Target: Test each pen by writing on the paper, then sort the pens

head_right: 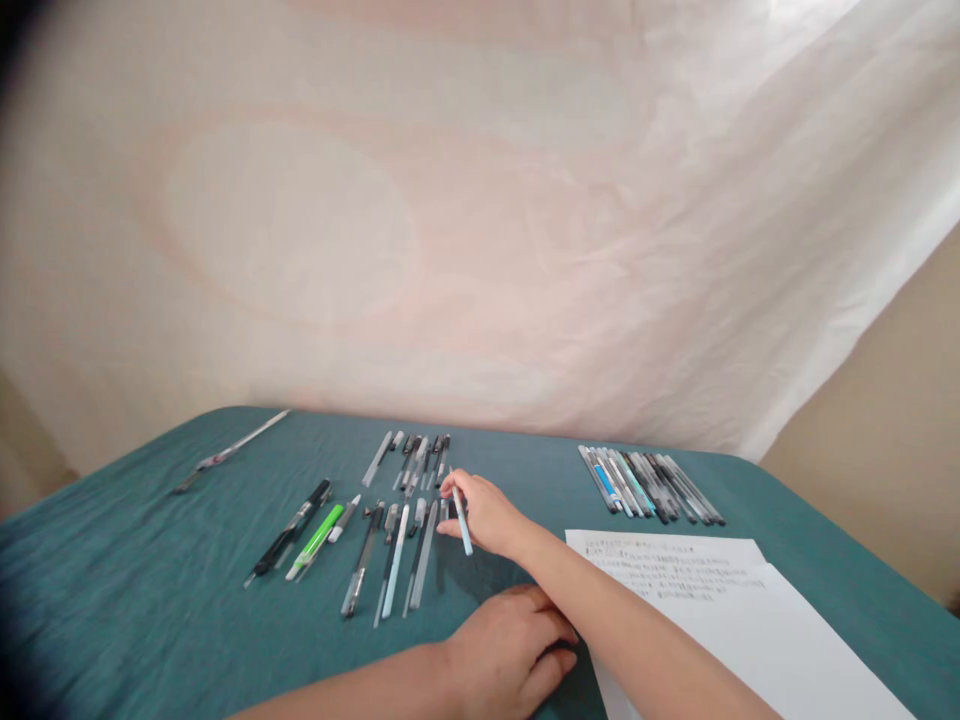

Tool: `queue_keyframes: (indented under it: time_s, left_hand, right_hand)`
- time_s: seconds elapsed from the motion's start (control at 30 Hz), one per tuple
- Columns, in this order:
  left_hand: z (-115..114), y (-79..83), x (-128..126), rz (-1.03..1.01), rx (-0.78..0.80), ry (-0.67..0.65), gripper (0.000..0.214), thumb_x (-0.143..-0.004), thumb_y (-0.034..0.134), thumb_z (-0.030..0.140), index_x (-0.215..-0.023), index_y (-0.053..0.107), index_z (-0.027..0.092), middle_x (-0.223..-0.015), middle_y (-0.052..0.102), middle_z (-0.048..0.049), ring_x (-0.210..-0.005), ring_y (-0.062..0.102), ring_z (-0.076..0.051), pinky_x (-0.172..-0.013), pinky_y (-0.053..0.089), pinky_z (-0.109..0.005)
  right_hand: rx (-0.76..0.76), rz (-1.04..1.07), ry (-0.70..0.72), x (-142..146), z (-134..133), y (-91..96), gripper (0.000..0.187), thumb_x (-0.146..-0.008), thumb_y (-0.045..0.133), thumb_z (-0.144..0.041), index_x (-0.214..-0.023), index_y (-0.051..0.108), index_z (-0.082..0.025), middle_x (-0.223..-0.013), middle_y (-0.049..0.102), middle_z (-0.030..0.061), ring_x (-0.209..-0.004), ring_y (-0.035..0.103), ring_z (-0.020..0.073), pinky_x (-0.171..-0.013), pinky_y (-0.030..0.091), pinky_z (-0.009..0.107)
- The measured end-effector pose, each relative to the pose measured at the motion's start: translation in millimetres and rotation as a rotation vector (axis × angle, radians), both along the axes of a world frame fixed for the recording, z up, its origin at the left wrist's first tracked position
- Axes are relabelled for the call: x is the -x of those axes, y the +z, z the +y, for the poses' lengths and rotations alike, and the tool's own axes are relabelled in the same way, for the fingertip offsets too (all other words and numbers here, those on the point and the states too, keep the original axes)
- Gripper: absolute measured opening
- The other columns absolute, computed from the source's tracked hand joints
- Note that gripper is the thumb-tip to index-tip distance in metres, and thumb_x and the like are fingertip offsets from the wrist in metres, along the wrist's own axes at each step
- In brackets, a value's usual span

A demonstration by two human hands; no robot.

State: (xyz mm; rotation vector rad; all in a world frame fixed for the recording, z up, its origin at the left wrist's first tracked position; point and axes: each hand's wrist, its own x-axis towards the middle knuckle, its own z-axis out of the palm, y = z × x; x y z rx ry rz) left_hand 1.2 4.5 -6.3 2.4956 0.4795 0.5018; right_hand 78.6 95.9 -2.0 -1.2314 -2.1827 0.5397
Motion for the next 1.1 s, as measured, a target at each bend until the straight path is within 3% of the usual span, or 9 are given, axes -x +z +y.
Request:
queue_keyframes:
  time_s: [0.2, 0.37, 0.5, 0.6, 0.67, 0.77, 0.9, 1.1]
  left_hand:
    - [0, -2.8, 0, -0.068, 0.077, 0.010, 0.022, -0.080, 0.046, 0.023, -0.094, 0.062, 0.020, -0.101, 0.061, -0.0057, -0.095, 0.055, -0.020, -0.087, 0.038, -0.029]
    - [3, -4.9, -1, -0.212, 0.253, 0.069, 0.022, -0.078, 0.044, 0.016, -0.091, 0.063, 0.018, -0.092, 0.062, -0.0055, -0.090, 0.055, -0.017, -0.084, 0.039, -0.027]
    - [13, -10.3, -6, -0.407, 0.542, 0.251, 0.019, -0.080, 0.042, 0.019, -0.085, 0.059, 0.015, -0.085, 0.060, -0.0065, -0.081, 0.056, -0.017, -0.076, 0.043, -0.029]
    - [21, -12.6, -9, -0.574, 0.875, 0.308, 0.027, -0.085, 0.036, 0.034, -0.089, 0.053, 0.013, -0.085, 0.057, -0.0075, -0.075, 0.058, -0.017, -0.068, 0.046, -0.030]
    - [24, -11.9, -10, -0.638, 1.015, 0.322, 0.033, -0.084, 0.037, 0.042, -0.091, 0.051, 0.013, -0.083, 0.057, -0.0065, -0.073, 0.058, -0.016, -0.067, 0.046, -0.030]
    - [26, -9.2, -10, -0.669, 1.039, 0.321, 0.032, -0.079, 0.047, 0.044, -0.086, 0.052, 0.014, -0.077, 0.056, -0.0033, -0.071, 0.056, -0.014, -0.067, 0.045, -0.028]
    - [26, -6.5, -11, -0.680, 1.034, 0.339, 0.026, -0.071, 0.060, 0.037, -0.084, 0.054, 0.015, -0.077, 0.057, -0.0018, -0.071, 0.054, -0.013, -0.067, 0.043, -0.025]
    - [29, -8.3, -12, -0.749, 1.091, 0.307, 0.027, -0.071, 0.063, 0.028, -0.092, 0.051, 0.015, -0.077, 0.058, -0.0028, -0.073, 0.056, -0.014, -0.069, 0.043, -0.026]
  right_hand:
    - [0.089, 0.087, -0.015, -12, -8, 0.0, 0.036, -0.061, 0.068, -0.019, -0.091, 0.049, -0.021, -0.088, 0.061, -0.0007, -0.064, 0.052, 0.0093, -0.059, 0.040, 0.022]
    - [0.102, 0.229, -0.118, -50, -30, 15.4, 0.039, -0.062, 0.068, -0.019, -0.094, 0.047, -0.021, -0.091, 0.063, 0.0016, -0.077, 0.057, 0.0137, -0.069, 0.043, 0.028]
    - [0.053, 0.332, -0.235, -83, -54, 22.4, 0.034, -0.065, 0.066, -0.023, -0.094, 0.046, -0.021, -0.095, 0.061, 0.0044, -0.084, 0.057, 0.0164, -0.074, 0.043, 0.031]
    - [0.013, 0.321, -0.300, -94, -76, 17.4, 0.033, -0.066, 0.065, -0.023, -0.095, 0.047, -0.021, -0.095, 0.060, 0.0046, -0.085, 0.056, 0.0171, -0.075, 0.043, 0.031]
    - [-0.007, 0.272, -0.333, -96, -89, 11.2, 0.033, -0.067, 0.063, -0.023, -0.096, 0.049, -0.021, -0.093, 0.059, 0.0037, -0.082, 0.056, 0.0169, -0.074, 0.044, 0.031]
    - [-0.071, 0.206, -0.361, -92, -103, 3.0, 0.031, -0.068, 0.062, -0.021, -0.097, 0.051, -0.022, -0.091, 0.058, 0.0032, -0.077, 0.055, 0.0163, -0.071, 0.045, 0.031]
    - [-0.223, 0.186, -0.293, -87, -107, -2.1, 0.031, -0.069, 0.061, -0.019, -0.098, 0.052, -0.023, -0.096, 0.057, 0.0051, -0.088, 0.055, 0.0193, -0.077, 0.044, 0.034]
    - [-0.337, 0.142, -0.211, -85, -107, -4.6, 0.038, -0.072, 0.060, -0.021, -0.107, 0.048, -0.024, -0.103, 0.056, 0.0069, -0.096, 0.053, 0.0205, -0.084, 0.044, 0.036]
